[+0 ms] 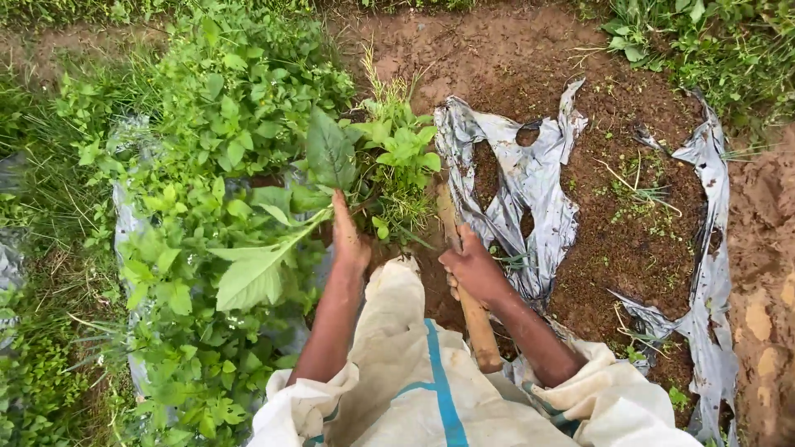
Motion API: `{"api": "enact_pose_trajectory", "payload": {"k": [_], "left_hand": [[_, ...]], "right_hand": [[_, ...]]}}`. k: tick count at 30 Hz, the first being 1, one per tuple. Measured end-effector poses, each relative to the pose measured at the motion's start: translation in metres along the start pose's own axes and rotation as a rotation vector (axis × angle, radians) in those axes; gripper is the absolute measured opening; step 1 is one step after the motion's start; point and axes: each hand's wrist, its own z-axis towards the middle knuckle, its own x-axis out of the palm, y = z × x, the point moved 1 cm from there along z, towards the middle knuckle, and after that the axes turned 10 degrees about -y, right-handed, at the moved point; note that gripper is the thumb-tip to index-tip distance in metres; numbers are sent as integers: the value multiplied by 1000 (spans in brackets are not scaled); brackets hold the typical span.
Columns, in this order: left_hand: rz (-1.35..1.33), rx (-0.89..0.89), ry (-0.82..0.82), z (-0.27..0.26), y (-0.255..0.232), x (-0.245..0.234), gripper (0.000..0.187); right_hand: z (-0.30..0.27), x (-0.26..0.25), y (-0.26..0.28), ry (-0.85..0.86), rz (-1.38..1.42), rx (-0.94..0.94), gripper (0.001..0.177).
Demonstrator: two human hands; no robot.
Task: The person uses a hoe to loosen soil and pull weeds from a garden bed covered with plastic sheeting. They gather the removed weeds by hand and discard them to the side.
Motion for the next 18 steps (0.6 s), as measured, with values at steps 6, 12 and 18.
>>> {"api": "enact_pose_trajectory", "payload": {"k": [6, 12, 18], "left_hand": [[135, 25, 16, -3, -100, 60, 86], [197, 29, 69, 36, -134, 108, 85], [288, 30, 74, 46, -167, 209, 90]], "right_hand": [[79, 16, 73, 2, -37, -32, 77], [99, 8, 140, -60, 30, 4, 80], [155, -27, 171, -123, 167, 19, 82]]}}
